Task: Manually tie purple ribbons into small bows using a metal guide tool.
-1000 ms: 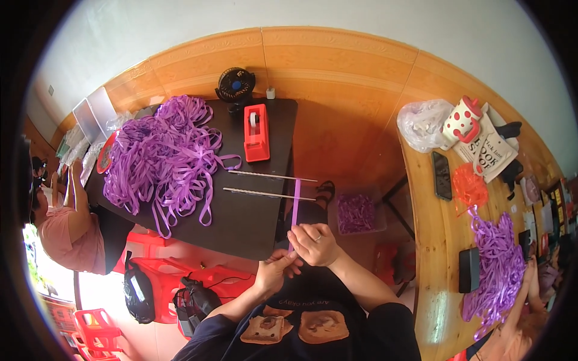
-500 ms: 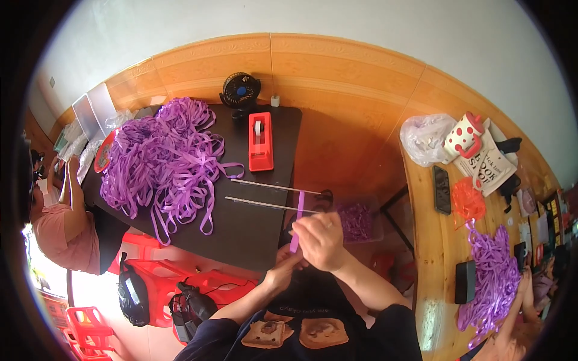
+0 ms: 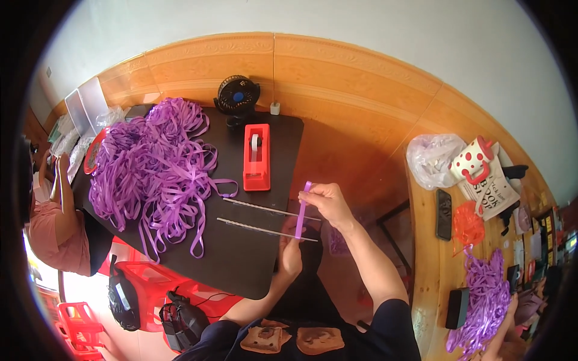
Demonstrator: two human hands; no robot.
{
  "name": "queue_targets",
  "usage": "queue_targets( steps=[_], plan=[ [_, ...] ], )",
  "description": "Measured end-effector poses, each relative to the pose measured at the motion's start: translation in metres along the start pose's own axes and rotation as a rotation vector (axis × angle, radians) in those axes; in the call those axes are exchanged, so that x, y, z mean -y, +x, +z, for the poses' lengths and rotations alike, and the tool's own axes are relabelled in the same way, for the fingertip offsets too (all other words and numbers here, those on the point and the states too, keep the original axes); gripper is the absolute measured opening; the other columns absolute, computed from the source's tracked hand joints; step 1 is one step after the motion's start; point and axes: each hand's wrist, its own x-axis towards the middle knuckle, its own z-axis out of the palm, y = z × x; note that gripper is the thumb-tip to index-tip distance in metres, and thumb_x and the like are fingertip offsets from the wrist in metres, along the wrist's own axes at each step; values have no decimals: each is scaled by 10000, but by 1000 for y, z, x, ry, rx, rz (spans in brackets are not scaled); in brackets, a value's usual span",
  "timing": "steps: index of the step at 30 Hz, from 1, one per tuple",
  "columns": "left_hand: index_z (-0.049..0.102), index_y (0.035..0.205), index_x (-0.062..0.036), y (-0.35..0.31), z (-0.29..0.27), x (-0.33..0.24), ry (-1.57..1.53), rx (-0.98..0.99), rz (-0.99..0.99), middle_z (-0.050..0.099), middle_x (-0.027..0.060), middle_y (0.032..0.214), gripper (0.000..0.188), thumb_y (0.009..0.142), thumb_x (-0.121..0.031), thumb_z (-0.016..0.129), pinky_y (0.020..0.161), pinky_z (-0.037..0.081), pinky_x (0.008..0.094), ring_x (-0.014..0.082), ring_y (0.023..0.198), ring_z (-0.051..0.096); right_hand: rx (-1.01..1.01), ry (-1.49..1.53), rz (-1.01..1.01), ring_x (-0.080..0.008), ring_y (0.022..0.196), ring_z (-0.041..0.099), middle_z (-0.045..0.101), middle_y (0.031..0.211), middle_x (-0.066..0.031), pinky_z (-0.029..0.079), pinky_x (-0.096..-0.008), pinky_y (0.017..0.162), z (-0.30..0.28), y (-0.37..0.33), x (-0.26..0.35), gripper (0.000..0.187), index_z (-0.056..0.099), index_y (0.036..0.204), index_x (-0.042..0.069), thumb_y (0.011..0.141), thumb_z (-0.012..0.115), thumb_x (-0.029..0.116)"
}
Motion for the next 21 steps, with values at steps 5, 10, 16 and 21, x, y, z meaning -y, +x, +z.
queue_targets(
  steps=[5, 10, 16, 21],
  plan=[
    [460, 1263, -49, 5, -1, 7, 60, -20, 25, 547, 35, 1161, 341, 928, -79, 514, 862, 407, 255, 125, 1068, 522, -3, -16, 103, -108, 686, 606, 666, 739, -67, 461, -241, 654, -4, 5, -17, 106, 694, 752, -13, 827, 654, 51],
    [414, 1309, -35, 15, 2, 11, 74, 2, 110, 479, 78, 1297, 399, 928, -84, 520, 1021, 344, 317, 172, 1200, 457, 60, 253, 350, -141, 698, 632, 675, 770, -78, 498, -279, 673, -10, -8, -52, 81, 683, 784, -3, 814, 639, 57],
    [591, 1130, -28, 14, 7, 6, -64, 42, 176, 441, 97, 1353, 247, 926, -161, 546, 1074, 261, 371, 194, 1273, 382, -29, 502, 533, -212, 798, 654, 674, 873, -101, 527, -341, 757, 7, -44, -70, 170, 660, 975, 2, 843, 574, 67],
    [632, 1025, -24, 4, 10, -3, -117, 43, 137, 556, 83, 1198, 202, 921, -183, 562, 1031, 310, 361, 188, 1197, 443, -66, 300, 49, -167, 964, 599, 629, 1057, -77, 476, -279, 838, 22, -77, -57, 336, 580, 1144, -4, 808, 593, 6]
  ],
)
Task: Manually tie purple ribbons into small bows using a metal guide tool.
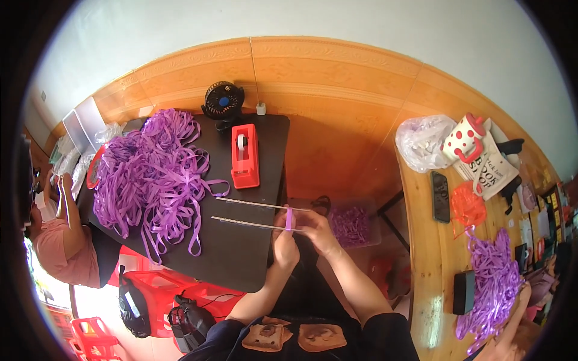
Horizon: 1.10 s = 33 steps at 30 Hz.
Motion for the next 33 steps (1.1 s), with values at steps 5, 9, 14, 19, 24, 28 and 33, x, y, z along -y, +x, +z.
queue_targets(
  steps=[5, 9, 14, 19, 24, 28, 33],
  plan=[
    [618, 1055, -13, -12, 0, -5, -71, -6, -90, 604, 71, 1048, 188, 922, -120, 539, 907, 418, 312, 175, 990, 552, -8, -155, -105, -128, 901, 592, 649, 989, -64, 463, -239, 785, 12, -16, -9, 269, 618, 1078, -25, 809, 596, -29],
    [632, 1057, -10, -18, -1, -8, -135, -46, -179, 629, 66, 1022, 183, 918, -91, 544, 885, 430, 285, 156, 957, 569, -95, -54, -173, -120, 859, 605, 664, 946, -67, 456, -228, 785, 21, -27, -23, 177, 632, 1023, -32, 869, 554, 3],
    [616, 1047, 10, -19, 2, -13, -55, -90, -156, 616, 91, 1024, 185, 917, -74, 514, 849, 445, 300, 173, 944, 571, -140, 27, -123, -125, 871, 606, 664, 944, -79, 454, -238, 811, 23, -35, -25, 171, 633, 1010, -35, 864, 546, -10],
    [620, 1052, 23, -22, 7, -27, -98, -57, -262, 619, 105, 1059, 200, 914, -62, 503, 856, 439, 305, 178, 969, 570, -157, 61, -136, -140, 910, 603, 660, 954, -95, 452, -255, 835, 20, -40, -17, 215, 623, 1025, -38, 821, 556, -32],
    [600, 1102, 39, -18, -1, -19, -101, -96, -228, 612, 118, 1074, 238, 916, -61, 490, 907, 419, 310, 195, 1015, 554, -180, -69, -132, -144, 869, 611, 664, 913, -97, 467, -258, 809, 31, -40, -16, 213, 623, 1008, -49, 806, 562, -26],
    [595, 1113, 38, -21, 4, -21, -115, -100, -260, 610, 121, 1074, 247, 918, -66, 484, 907, 418, 302, 199, 1015, 553, -240, -35, -122, -121, 769, 606, 657, 863, -87, 478, -232, 698, 36, -39, -21, 157, 639, 966, -50, 833, 560, -25],
    [589, 1111, 37, -24, 1, -22, -123, -89, -318, 615, 101, 1045, 246, 923, -84, 486, 896, 416, 291, 182, 978, 558, -289, 44, -146, -98, 707, 581, 637, 792, -56, 461, -214, 635, 41, -42, -26, 109, 639, 885, -44, 863, 543, 3]
  ],
)
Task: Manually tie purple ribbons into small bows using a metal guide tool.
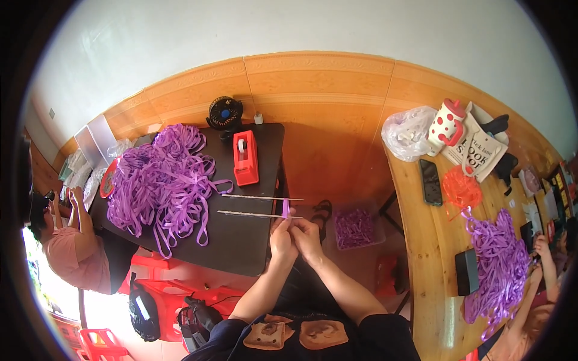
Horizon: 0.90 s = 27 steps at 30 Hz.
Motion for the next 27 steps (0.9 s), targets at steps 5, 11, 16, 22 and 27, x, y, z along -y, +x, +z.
queue_targets(
  steps=[5, 11, 16, 22, 27],
  plan=[
    [591, 1051, 38, -23, 12, -8, 96, -13, 97, 618, 80, 957, 213, 937, -113, 493, 809, 444, 253, 144, 880, 570, 21, 10, 71, -88, 699, 573, 634, 783, -45, 449, -210, 626, 3, -6, 4, 108, 639, 848, -24, 878, 548, 27],
    [586, 955, 0, -34, 19, -32, 100, 25, 85, 588, 40, 829, 243, 969, -220, 486, 657, 422, 215, 88, 756, 537, 13, 92, 147, -89, 639, 573, 633, 740, -43, 439, -205, 580, 17, -10, 22, 123, 645, 816, -14, 877, 574, 65],
    [557, 852, -76, -32, 18, -57, 14, 26, -167, 508, -6, 723, 368, 987, -390, 421, 568, 342, 228, 87, 647, 460, -31, 141, 193, -69, 612, 560, 640, 722, -25, 402, -182, 548, 22, -14, 32, 118, 659, 824, 13, 875, 609, 107],
    [485, 1202, 43, -26, 13, -91, -13, 216, -493, 534, 64, 900, 660, 971, -542, 284, 790, 372, 317, 172, 839, 489, 21, -3, 167, -59, 603, 541, 652, 724, -14, 396, -179, 551, 22, -22, 54, 108, 670, 845, 19, 861, 611, 109],
    [274, 1381, 68, -30, 17, -105, -37, 190, -567, 409, 158, 1329, 798, 943, -599, 267, 1068, 198, 434, 291, 1242, 370, -60, -198, -130, -58, 645, 542, 637, 739, -14, 422, -191, 597, -8, 8, 65, 76, 666, 876, 6, 847, 621, 60]
  ],
)
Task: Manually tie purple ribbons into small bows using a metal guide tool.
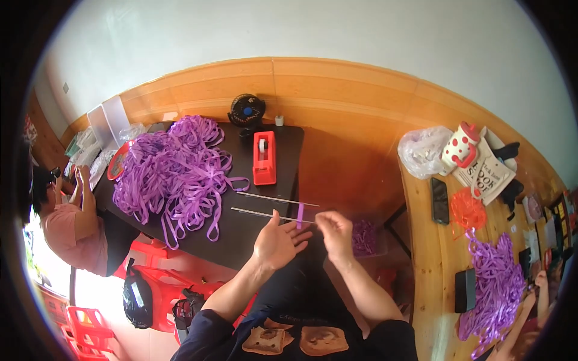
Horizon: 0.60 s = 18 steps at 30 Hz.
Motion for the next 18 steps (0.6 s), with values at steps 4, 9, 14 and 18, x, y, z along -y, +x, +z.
queue_targets(
  steps=[4, 9, 14, 18],
  plan=[
    [119, 1434, 66, -2, -7, -4, 5, 121, -40, 268, 192, 1459, 852, 936, -613, 249, 1080, 221, 433, 367, 1335, 284, 204, -96, -13, -56, 763, 525, 613, 821, -7, 412, -210, 680, 23, 49, 27, 122, 648, 929, -1, 859, 631, 97],
    [113, 1431, 68, 2, -11, -2, -51, 155, -55, 303, 187, 1429, 861, 931, -616, 264, 1059, 253, 429, 355, 1313, 316, 307, -186, 33, -38, 692, 479, 580, 734, 15, 360, -193, 607, 91, 114, 26, 187, 658, 874, -16, 886, 623, 168],
    [83, 1431, 74, 1, -12, -1, -92, 137, -45, 285, 193, 1441, 902, 915, -632, 307, 1050, 266, 419, 339, 1311, 325, 293, -503, 122, -47, 630, 458, 543, 641, 18, 341, -214, 567, 128, 149, 12, 256, 668, 751, -14, 862, 654, 217],
    [48, 1433, 78, 1, -11, -2, -118, 158, -61, 252, 210, 1458, 921, 912, -627, 332, 1056, 264, 412, 331, 1314, 329, 214, -365, 75, -83, 567, 480, 568, 596, -14, 362, -276, 518, 136, 152, -11, 233, 646, 671, -27, 793, 685, 167]
  ],
)
